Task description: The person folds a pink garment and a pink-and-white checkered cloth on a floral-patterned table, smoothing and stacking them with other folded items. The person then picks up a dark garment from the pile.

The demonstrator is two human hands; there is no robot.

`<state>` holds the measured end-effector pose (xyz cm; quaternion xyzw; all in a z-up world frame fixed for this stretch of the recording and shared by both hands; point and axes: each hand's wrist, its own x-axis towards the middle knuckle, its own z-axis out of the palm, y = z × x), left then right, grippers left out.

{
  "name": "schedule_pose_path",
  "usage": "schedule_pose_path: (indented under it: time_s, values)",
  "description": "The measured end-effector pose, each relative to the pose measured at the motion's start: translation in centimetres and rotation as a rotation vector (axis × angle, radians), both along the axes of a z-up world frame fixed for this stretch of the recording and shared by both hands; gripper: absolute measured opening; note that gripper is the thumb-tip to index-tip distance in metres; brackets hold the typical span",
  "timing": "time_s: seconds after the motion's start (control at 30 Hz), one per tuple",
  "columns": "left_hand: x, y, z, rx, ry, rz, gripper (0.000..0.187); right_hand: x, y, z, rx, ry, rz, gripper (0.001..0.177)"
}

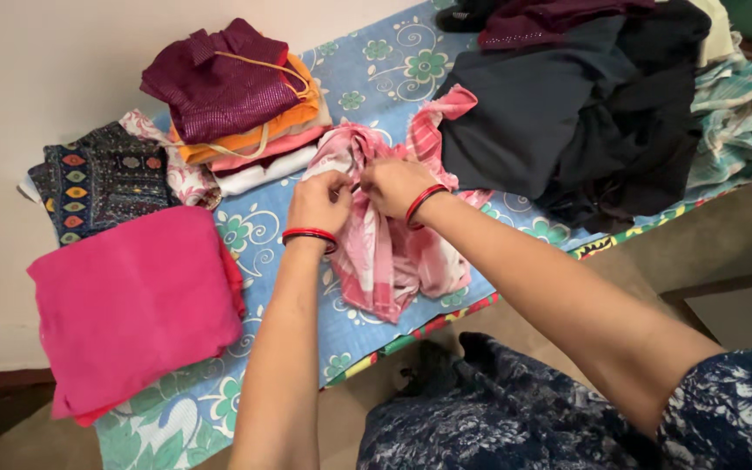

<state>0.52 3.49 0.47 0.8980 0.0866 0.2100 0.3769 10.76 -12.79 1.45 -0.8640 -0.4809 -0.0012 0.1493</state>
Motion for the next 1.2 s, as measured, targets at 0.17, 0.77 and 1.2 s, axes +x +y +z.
schedule_pose_path:
  time_s: [0.17,0.77,1.2]
  values:
    - [0.8,-0.5,1.2,0.054,0.147,-0.115,0.022,0.2,0.3,0.2,0.053,-0.273,0.064,0.014]
    - [-0.2,-6.2,-2.8,0.048,0.402,0.27,0.035,-0.3,-2.3,-1.3,-0.124,0.156,0.25,0.049]
    - [3.0,-6.8,2.7,-0.203,-0.248,0.261,0.024,-0.1,-5.8,5.5,0.396,0.036,0.039,0.027]
